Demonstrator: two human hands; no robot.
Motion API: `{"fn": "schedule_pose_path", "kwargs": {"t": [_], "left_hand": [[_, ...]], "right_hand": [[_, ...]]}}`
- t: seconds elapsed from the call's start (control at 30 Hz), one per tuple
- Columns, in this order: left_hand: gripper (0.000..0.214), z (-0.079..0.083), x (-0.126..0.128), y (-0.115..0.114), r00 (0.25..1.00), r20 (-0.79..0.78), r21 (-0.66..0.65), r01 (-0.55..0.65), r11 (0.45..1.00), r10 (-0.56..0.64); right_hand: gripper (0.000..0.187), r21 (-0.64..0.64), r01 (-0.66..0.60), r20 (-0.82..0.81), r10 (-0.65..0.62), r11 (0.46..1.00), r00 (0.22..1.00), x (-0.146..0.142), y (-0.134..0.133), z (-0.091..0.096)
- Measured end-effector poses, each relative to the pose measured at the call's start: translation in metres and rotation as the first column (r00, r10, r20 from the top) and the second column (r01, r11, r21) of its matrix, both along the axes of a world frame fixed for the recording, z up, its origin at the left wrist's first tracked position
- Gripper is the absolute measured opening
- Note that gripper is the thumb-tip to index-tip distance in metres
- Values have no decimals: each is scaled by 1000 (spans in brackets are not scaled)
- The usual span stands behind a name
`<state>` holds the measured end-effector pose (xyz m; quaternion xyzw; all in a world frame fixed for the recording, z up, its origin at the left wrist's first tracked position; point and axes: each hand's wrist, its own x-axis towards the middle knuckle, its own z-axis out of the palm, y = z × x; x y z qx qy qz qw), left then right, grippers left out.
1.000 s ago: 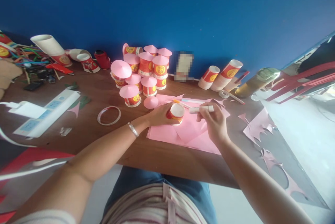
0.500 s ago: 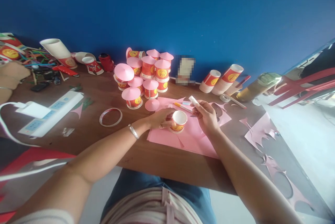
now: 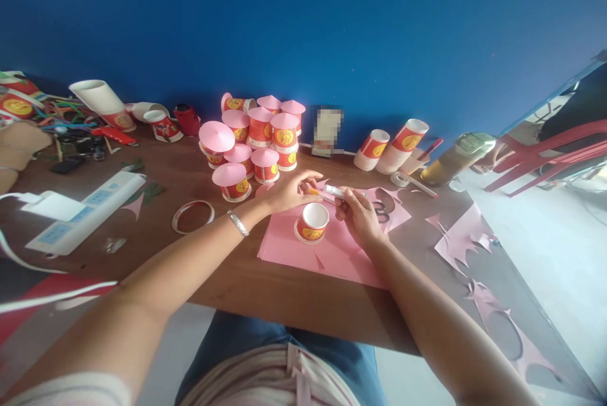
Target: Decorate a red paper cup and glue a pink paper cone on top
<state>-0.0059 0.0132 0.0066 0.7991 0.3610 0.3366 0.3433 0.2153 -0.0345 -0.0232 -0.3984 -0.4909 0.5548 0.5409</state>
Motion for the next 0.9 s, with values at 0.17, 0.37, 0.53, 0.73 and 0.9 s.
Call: {"fn": "schedule_pose_path", "kwargs": {"t": [0.17,0.37,0.53,0.73,0.9], "left_hand": [[23,12,21,4,998,-35,68,47,997,-45],[16,6,26,4,999,-32,141,12,990,-8],[19,11,21,1,1000,14,93,-25,995,24],[40,2,16,5,978,210,-253,42,967,12],[41,-2,17,7,946,325,-343,117,932,1]], "right_hand": [[48,0,-11,22,11,1000,1000,-5,-3,0],[54,-25,103,33,-102,994,994,0,2,-3],[43,98,95,82,-104,991,991,3,4,-3],[30,294,114,324,-212,949,922,8,1,0],[23,580,74,552,-458,811,697,12,-4,3]]}}
